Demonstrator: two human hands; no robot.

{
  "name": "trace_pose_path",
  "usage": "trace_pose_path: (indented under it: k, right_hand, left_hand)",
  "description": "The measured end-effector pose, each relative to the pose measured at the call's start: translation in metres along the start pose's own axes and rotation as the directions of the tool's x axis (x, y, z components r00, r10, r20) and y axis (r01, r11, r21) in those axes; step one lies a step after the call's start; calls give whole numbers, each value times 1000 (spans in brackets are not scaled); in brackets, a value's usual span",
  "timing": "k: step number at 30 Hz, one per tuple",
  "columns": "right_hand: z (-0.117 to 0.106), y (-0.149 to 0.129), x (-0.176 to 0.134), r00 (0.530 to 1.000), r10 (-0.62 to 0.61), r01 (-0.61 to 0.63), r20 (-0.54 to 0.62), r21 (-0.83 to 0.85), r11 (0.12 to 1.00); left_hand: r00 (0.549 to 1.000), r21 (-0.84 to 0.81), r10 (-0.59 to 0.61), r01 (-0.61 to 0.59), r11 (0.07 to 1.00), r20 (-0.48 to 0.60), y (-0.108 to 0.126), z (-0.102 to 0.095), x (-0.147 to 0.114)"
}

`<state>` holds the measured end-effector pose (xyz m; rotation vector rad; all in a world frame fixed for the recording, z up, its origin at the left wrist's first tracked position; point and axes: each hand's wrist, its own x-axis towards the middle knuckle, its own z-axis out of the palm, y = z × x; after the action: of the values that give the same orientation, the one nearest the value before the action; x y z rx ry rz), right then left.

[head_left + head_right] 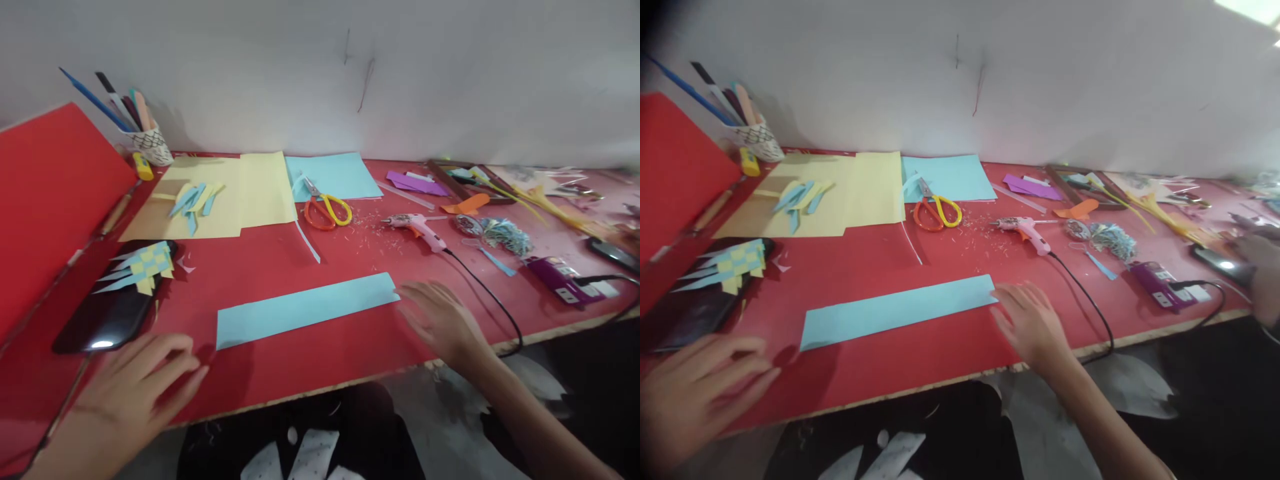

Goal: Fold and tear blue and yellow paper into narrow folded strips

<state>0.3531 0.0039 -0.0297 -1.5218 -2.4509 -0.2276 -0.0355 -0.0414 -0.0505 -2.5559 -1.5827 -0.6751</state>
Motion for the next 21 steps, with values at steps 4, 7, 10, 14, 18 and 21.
trace_pose_path:
  k: [4, 7, 10, 14, 18, 21]
  right_hand:
    - [8, -31, 40, 934, -323, 261, 152, 326, 909]
    - [18, -46, 62, 898, -411, 330, 156, 378, 865]
    - [27, -51, 72, 868, -493, 463, 56, 263, 846]
    - [30, -57, 76, 787, -608, 612, -104, 11, 791]
    - [20, -70, 84, 772, -588, 585, -243, -91, 806]
    - [9, -78, 95, 756, -553, 558, -349, -97, 824]
  left_hand:
    - [991, -72, 121, -117, 991, 57, 29, 11, 40]
    - [956, -80, 171, -156, 984, 238, 49, 23, 63]
    - [911, -54, 150, -140, 989, 385, 59, 29, 78]
    - [902, 34, 107, -134, 990, 419, 65, 24, 94]
    - [937, 116, 132, -177, 977, 324, 70, 17, 106]
    - [961, 157, 228, -252, 955, 159, 71, 14, 112]
